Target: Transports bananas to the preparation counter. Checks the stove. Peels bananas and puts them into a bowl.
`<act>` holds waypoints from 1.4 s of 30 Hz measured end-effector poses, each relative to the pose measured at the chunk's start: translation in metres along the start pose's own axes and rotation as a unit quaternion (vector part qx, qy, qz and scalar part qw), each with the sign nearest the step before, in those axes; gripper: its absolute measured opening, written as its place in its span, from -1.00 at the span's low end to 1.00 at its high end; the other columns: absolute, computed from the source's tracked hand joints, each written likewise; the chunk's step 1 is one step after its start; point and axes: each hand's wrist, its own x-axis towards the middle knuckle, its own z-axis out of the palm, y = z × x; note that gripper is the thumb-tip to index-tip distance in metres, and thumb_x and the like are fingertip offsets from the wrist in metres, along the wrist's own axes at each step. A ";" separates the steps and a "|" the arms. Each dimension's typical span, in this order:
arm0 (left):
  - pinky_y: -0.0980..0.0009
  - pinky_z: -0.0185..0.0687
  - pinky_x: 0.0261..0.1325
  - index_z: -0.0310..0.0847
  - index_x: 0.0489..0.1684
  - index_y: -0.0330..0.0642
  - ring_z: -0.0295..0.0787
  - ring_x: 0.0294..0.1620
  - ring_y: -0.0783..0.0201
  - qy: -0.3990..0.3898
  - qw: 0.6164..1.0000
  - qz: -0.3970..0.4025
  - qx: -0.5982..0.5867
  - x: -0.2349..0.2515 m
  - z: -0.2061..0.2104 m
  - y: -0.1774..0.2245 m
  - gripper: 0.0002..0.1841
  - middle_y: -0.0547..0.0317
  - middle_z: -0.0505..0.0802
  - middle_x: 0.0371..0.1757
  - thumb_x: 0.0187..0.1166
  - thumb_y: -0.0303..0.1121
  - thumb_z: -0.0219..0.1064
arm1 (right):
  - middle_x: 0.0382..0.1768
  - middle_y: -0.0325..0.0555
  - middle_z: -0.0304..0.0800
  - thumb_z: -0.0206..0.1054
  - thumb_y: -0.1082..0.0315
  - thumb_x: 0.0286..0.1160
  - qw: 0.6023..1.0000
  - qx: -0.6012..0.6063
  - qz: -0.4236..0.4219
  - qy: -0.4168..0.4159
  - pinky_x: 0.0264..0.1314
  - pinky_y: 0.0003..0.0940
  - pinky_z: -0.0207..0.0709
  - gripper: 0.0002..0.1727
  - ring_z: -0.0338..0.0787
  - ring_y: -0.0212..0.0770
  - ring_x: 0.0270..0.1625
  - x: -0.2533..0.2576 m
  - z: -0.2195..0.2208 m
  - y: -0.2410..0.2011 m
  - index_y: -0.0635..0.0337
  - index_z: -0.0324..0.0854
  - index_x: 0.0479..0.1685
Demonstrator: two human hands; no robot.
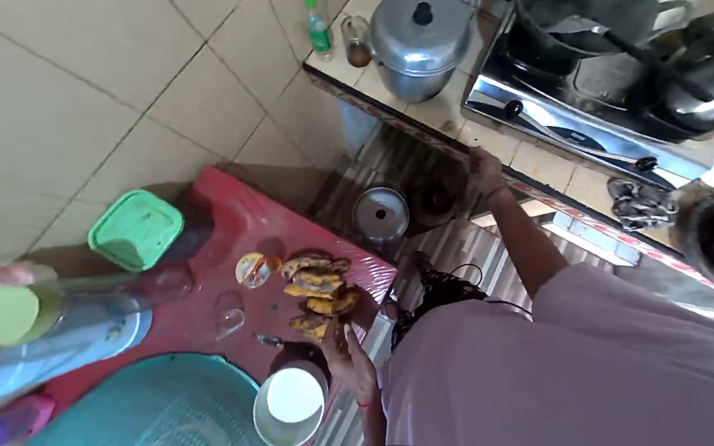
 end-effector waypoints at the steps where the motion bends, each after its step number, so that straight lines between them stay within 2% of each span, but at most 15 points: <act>1: 0.24 0.65 0.33 0.52 0.34 -0.59 0.74 0.22 0.07 -0.010 1.000 -0.006 -0.001 0.000 0.006 0.004 -0.61 -0.40 0.72 0.28 0.66 -0.46 0.20 | -0.26 -0.26 0.70 -0.03 0.18 0.89 0.996 0.082 0.018 0.039 -0.25 -0.48 0.64 -0.67 0.66 -0.43 -0.38 0.019 -0.014 -0.011 0.18 0.56 0.18; 3: 0.29 0.68 0.26 0.52 0.33 -0.59 0.76 0.13 0.17 -0.032 0.999 -0.013 -0.021 0.001 0.018 0.010 -0.62 -0.33 0.73 0.23 0.64 -0.48 0.19 | -0.35 -0.28 0.67 -0.23 0.06 0.94 0.975 0.199 0.056 0.085 -0.32 -0.49 0.63 -0.57 0.67 -0.41 -0.44 0.058 -0.037 -0.025 0.09 0.51 0.11; 5: 0.37 0.70 0.19 0.51 0.34 -0.55 0.77 0.06 0.27 -0.046 0.998 -0.023 -0.034 0.004 0.029 0.017 -0.62 -0.26 0.73 0.23 0.64 -0.48 0.17 | -0.32 -0.28 0.63 -0.32 -0.07 0.91 0.950 0.283 0.100 0.083 -0.26 -0.51 0.62 -0.49 0.68 -0.41 -0.38 0.093 -0.052 -0.032 0.03 0.47 0.11; 7: 0.34 0.72 0.19 0.52 0.34 -0.55 0.79 0.06 0.23 -0.054 0.998 -0.027 -0.025 0.008 0.039 0.028 -0.63 -0.27 0.74 0.23 0.65 -0.49 0.19 | -0.24 -0.26 0.62 -0.32 -0.14 0.89 0.933 0.335 0.110 0.066 -0.17 -0.50 0.65 -0.49 0.70 -0.40 -0.29 0.108 -0.053 -0.042 0.01 0.42 0.11; 8: 0.32 0.72 0.19 0.52 0.34 -0.56 0.80 0.06 0.20 -0.059 0.998 -0.024 -0.020 0.011 0.044 0.035 -0.63 -0.30 0.75 0.23 0.65 -0.49 0.20 | -0.14 -0.22 0.61 -0.34 -0.15 0.90 0.930 0.347 0.104 0.056 -0.06 -0.44 0.64 -0.46 0.69 -0.36 -0.20 0.108 -0.050 -0.050 0.04 0.39 0.23; 10: 0.25 0.70 0.25 0.49 0.37 -0.59 0.79 0.13 0.11 -0.072 0.997 -0.018 -0.020 0.015 0.052 0.045 -0.62 -0.36 0.73 0.29 0.67 -0.50 0.20 | -0.15 -0.22 0.66 -0.33 -0.22 0.87 0.910 0.398 0.105 0.047 -0.12 -0.49 0.65 -0.39 0.71 -0.39 -0.25 0.119 -0.042 -0.058 0.06 0.39 0.32; 13: 0.27 0.69 0.25 0.51 0.35 -0.55 0.75 0.14 0.15 -0.067 0.998 -0.015 -0.014 0.021 0.064 0.045 -0.60 -0.30 0.72 0.27 0.63 -0.46 0.20 | -0.30 -0.26 0.65 -0.20 -0.18 0.87 0.848 0.521 0.095 0.034 -0.29 -0.62 0.65 -0.53 0.71 -0.47 -0.40 0.147 -0.039 -0.058 0.00 0.38 0.12; 17: 0.28 0.68 0.25 0.52 0.35 -0.55 0.75 0.12 0.14 -0.070 0.997 -0.030 -0.014 0.023 0.078 0.053 -0.61 -0.32 0.71 0.26 0.63 -0.47 0.21 | -0.30 -0.26 0.64 -0.09 -0.01 0.90 0.800 0.592 0.093 0.029 -0.31 -0.70 0.65 -0.69 0.72 -0.50 -0.39 0.158 -0.039 -0.060 -0.01 0.39 0.03; 19: 0.27 0.70 0.22 0.53 0.33 -0.58 0.76 0.10 0.13 -0.074 0.997 -0.030 -0.015 0.023 0.083 0.052 -0.61 -0.35 0.71 0.26 0.62 -0.47 0.21 | -0.33 -0.29 0.62 -0.07 0.00 0.90 0.785 0.611 0.099 0.032 -0.31 -0.72 0.64 -0.71 0.70 -0.52 -0.41 0.159 -0.039 -0.061 -0.03 0.40 0.00; 22: 0.24 0.69 0.22 0.54 0.33 -0.55 0.77 0.10 0.11 -0.084 0.995 -0.046 -0.005 0.025 0.089 0.057 -0.62 -0.34 0.70 0.29 0.63 -0.46 0.20 | -0.53 -0.37 0.58 -0.01 0.05 0.87 0.744 0.661 0.098 0.012 -0.46 -0.76 0.55 -0.68 0.60 -0.56 -0.59 0.168 -0.042 -0.054 -0.02 0.44 -0.25; 25: 0.24 0.70 0.18 0.55 0.33 -0.52 0.77 0.07 0.15 -0.090 0.994 -0.054 0.006 0.028 0.093 0.061 -0.62 -0.30 0.72 0.28 0.64 -0.44 0.20 | -0.57 -0.37 0.55 0.02 0.13 0.86 0.715 0.695 0.073 -0.002 -0.50 -0.78 0.50 -0.71 0.54 -0.57 -0.63 0.175 -0.043 -0.046 -0.01 0.45 -0.29; 29: 0.30 0.70 0.13 0.54 0.35 -0.50 0.77 0.02 0.21 -0.085 0.994 -0.068 0.004 0.029 0.097 0.067 -0.62 -0.28 0.72 0.27 0.64 -0.45 0.20 | -0.60 -0.36 0.54 0.03 0.18 0.85 0.751 0.656 0.074 0.018 -0.55 -0.77 0.50 -0.72 0.55 -0.57 -0.66 0.179 -0.043 -0.049 0.00 0.44 -0.31; 35: 0.29 0.73 0.15 0.53 0.31 -0.57 0.80 0.03 0.20 -0.091 0.993 -0.069 -0.016 0.027 0.101 0.066 -0.64 -0.30 0.73 0.28 0.61 -0.51 0.21 | -0.54 -0.36 0.48 0.04 0.31 0.85 0.916 0.393 0.039 0.076 -0.53 -0.74 0.52 -0.85 0.51 -0.58 -0.63 0.177 -0.046 -0.056 0.01 0.38 -0.18; 38: 0.30 0.74 0.14 0.56 0.28 -0.55 0.80 0.02 0.21 -0.093 0.994 -0.057 -0.013 0.023 0.101 0.057 -0.64 -0.27 0.75 0.25 0.59 -0.50 0.22 | -0.48 -0.32 0.50 0.10 0.32 0.83 0.943 0.315 0.032 0.101 -0.52 -0.71 0.55 -0.94 0.52 -0.54 -0.63 0.174 -0.044 -0.060 0.06 0.38 -0.05; 42: 0.22 0.75 0.15 0.59 0.26 -0.55 0.82 0.03 0.13 -0.094 0.995 -0.045 -0.002 0.019 0.098 0.049 -0.63 -0.31 0.77 0.20 0.58 -0.47 0.22 | -0.50 -0.27 0.51 0.16 0.32 0.79 0.971 0.205 0.012 0.123 -0.47 -0.61 0.55 -0.89 0.53 -0.46 -0.60 0.179 -0.045 -0.057 0.17 0.47 -0.07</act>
